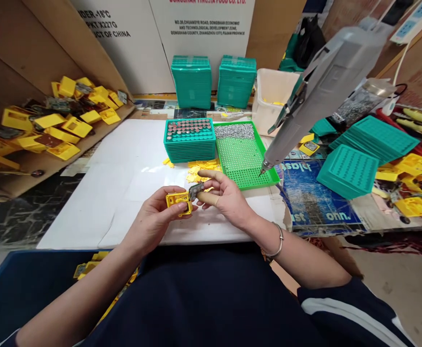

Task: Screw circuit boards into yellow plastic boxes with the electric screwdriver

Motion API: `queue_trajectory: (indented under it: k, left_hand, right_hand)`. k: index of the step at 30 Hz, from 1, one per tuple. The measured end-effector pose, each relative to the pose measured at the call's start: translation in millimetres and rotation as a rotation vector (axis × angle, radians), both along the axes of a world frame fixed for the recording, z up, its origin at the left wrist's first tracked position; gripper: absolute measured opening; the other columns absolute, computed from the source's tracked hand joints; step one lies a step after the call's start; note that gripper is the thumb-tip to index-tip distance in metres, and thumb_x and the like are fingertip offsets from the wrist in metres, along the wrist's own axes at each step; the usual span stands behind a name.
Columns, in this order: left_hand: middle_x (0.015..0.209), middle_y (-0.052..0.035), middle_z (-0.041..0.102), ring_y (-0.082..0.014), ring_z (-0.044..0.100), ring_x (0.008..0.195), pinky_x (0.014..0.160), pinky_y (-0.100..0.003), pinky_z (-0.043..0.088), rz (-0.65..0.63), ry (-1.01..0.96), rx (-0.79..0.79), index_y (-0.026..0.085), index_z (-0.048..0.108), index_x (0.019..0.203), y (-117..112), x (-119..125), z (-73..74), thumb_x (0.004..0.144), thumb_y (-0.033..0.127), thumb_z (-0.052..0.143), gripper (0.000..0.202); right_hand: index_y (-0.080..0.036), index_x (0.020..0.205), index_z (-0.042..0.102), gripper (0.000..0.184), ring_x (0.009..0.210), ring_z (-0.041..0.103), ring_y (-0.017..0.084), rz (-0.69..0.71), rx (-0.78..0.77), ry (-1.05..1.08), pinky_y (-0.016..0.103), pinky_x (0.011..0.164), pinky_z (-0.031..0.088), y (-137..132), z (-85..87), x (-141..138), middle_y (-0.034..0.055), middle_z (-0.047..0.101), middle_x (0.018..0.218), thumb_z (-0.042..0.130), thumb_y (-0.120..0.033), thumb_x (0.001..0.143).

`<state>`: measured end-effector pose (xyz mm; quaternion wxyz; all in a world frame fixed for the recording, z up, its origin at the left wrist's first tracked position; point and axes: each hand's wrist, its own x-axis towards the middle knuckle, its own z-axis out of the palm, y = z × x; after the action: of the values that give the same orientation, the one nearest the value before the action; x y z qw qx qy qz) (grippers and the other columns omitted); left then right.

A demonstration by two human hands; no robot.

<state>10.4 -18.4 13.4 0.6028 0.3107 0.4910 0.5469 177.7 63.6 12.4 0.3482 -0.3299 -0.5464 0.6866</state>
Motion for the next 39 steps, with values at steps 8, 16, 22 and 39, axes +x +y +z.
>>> queue_trajectory:
  k: [8,16,22,39]
  left_hand:
    - [0.104,-0.0035,0.071,-0.0164,0.067,0.093,0.082,-0.028,0.053,-0.016,-0.162,-0.025,0.021,0.062,0.109,-1,-2,11.3,0.078,0.023,0.073,0.033]
    - [0.098,-0.0041,0.072,-0.02,0.068,0.096,0.086,-0.031,0.05,-0.061,-0.115,-0.009,0.023,0.057,0.114,-3,-1,10.3,0.077,0.024,0.074,0.04]
    - [0.091,-0.0005,0.068,-0.0128,0.063,0.08,0.073,-0.023,0.051,-0.029,0.008,0.082,0.022,0.065,0.107,-4,5,2.6,0.078,0.023,0.072,0.029]
    - [0.109,-0.007,0.064,-0.0241,0.061,0.103,0.091,-0.043,0.054,-0.204,-0.314,-0.037,0.018,0.069,0.105,5,-3,2.3,0.077,0.015,0.053,0.033]
  right_hand:
    - [-0.021,0.101,0.065,0.018,0.081,0.069,0.011,-0.113,1.301,-0.211,0.022,0.068,0.058,-21,0.7,14,0.0044,0.073,0.09,0.06,-0.013,0.086]
    - [-0.014,0.107,0.064,0.022,0.092,0.068,0.019,0.056,1.779,-0.224,0.033,0.075,0.061,-16,6.5,20,0.0111,0.073,0.095,0.057,-0.012,0.087]
    - [-0.016,0.112,0.061,0.024,0.083,0.066,0.015,0.102,1.583,-0.349,0.028,0.069,0.056,-18,12.4,14,0.0081,0.071,0.094,0.049,-0.012,0.091]
    - [-0.017,0.096,0.066,0.011,0.083,0.064,0.011,0.397,0.973,-0.512,0.023,0.075,0.044,10,41.0,-7,0.0026,0.073,0.093,0.057,-0.018,0.09]
